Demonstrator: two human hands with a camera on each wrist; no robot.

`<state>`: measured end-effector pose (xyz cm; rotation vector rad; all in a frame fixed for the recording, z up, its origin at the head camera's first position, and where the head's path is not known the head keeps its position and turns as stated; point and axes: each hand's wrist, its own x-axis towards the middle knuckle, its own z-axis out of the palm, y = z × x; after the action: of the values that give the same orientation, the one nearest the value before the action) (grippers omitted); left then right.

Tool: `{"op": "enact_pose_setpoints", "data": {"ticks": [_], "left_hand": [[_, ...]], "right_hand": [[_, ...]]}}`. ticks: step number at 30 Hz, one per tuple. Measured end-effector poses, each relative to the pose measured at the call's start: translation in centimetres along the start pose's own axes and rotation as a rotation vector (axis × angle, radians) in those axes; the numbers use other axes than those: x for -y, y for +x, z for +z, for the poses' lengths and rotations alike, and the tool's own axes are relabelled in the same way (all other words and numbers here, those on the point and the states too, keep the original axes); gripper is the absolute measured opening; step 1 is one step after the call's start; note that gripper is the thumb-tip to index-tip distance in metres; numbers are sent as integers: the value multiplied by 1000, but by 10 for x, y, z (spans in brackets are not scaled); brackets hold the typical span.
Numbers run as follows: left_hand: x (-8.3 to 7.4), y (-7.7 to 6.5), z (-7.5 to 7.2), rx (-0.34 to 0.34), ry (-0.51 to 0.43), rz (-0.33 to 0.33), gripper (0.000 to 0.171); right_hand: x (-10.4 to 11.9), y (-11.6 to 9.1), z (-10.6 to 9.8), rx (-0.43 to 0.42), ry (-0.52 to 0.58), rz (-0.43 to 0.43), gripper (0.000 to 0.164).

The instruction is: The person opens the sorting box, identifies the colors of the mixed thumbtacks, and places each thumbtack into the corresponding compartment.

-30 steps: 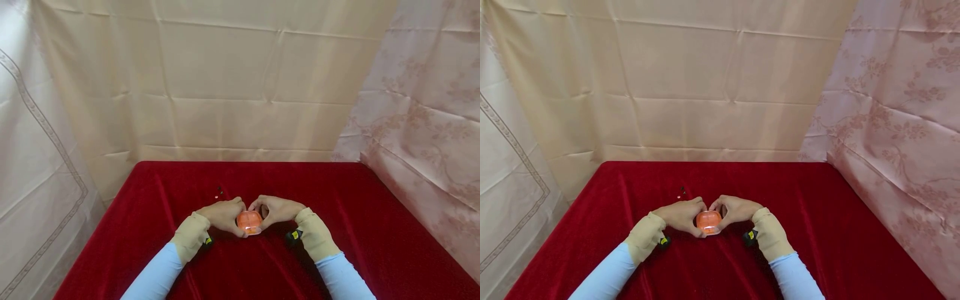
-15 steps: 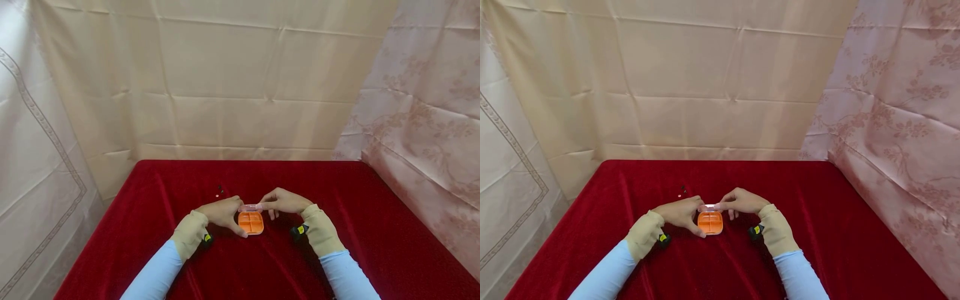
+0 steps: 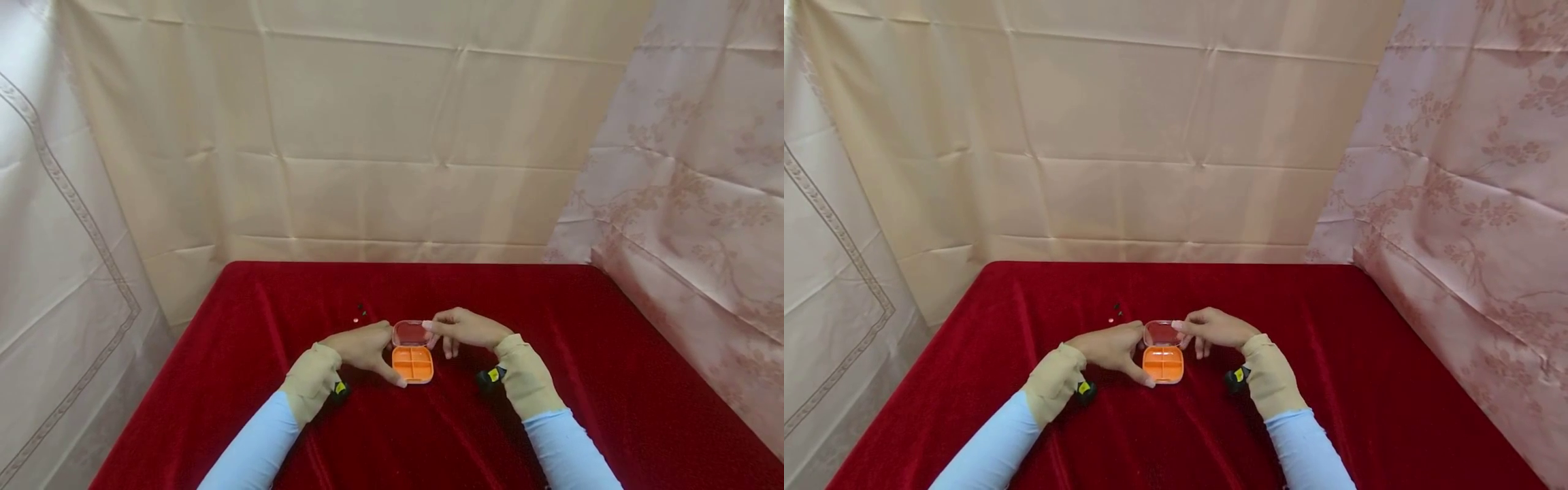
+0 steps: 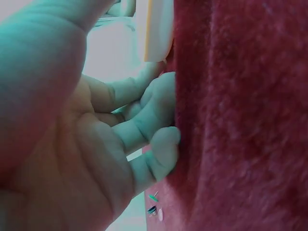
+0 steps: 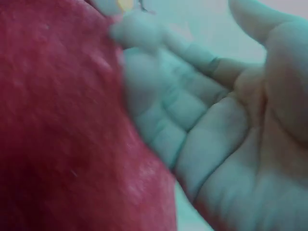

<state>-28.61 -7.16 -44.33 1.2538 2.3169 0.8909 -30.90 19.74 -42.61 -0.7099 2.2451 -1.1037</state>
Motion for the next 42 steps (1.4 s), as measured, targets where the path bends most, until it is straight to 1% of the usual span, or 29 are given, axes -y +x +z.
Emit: {"op": "enact_pose_setpoints", "data": {"ticks": [3,5,6,7,10,12,13,15,18,22,24,27,34,37,42], "left_hand": [[0,-9,-10,-33,63,-103,56],[1,-18,-21,-92,94,-183,58],[3,-24,-28,-138,102,-226,57],[6,-30,-34,-188,105,-252,54],[15,-45,-49,-345,83,-316,35],[22,-52,-55,-415,79,-349,24],[25,-54,-56,-437,75,-365,20],[31,-55,-56,-453,67,-386,17],[36,-52,-52,-464,74,-406,14],[39,-45,-46,-493,147,-439,10],[40,-43,-43,-502,183,-465,8],[40,-42,-40,-505,211,-499,7],[41,-41,-35,-533,188,-565,9],[42,-41,-33,-534,172,-576,11],[44,-39,-31,-533,156,-575,13]], "right_hand": [[1,-7,-4,7,-66,40,37],[5,-12,-6,10,-126,62,33],[8,-14,-7,14,-152,66,31],[12,-16,-7,21,-177,64,29],[23,-19,-6,71,-230,46,24],[31,-18,-3,114,-252,18,24],[34,-17,-1,132,-261,3,26],[38,-15,4,152,-273,-15,29],[39,-13,9,161,-277,-10,31],[37,-12,12,163,-275,13,26],[36,-11,13,171,-274,7,24],[36,-10,14,185,-268,-6,23],[36,-7,18,168,-299,10,28],[34,-6,20,155,-305,20,29],[29,-6,20,148,-308,20,27]]}}
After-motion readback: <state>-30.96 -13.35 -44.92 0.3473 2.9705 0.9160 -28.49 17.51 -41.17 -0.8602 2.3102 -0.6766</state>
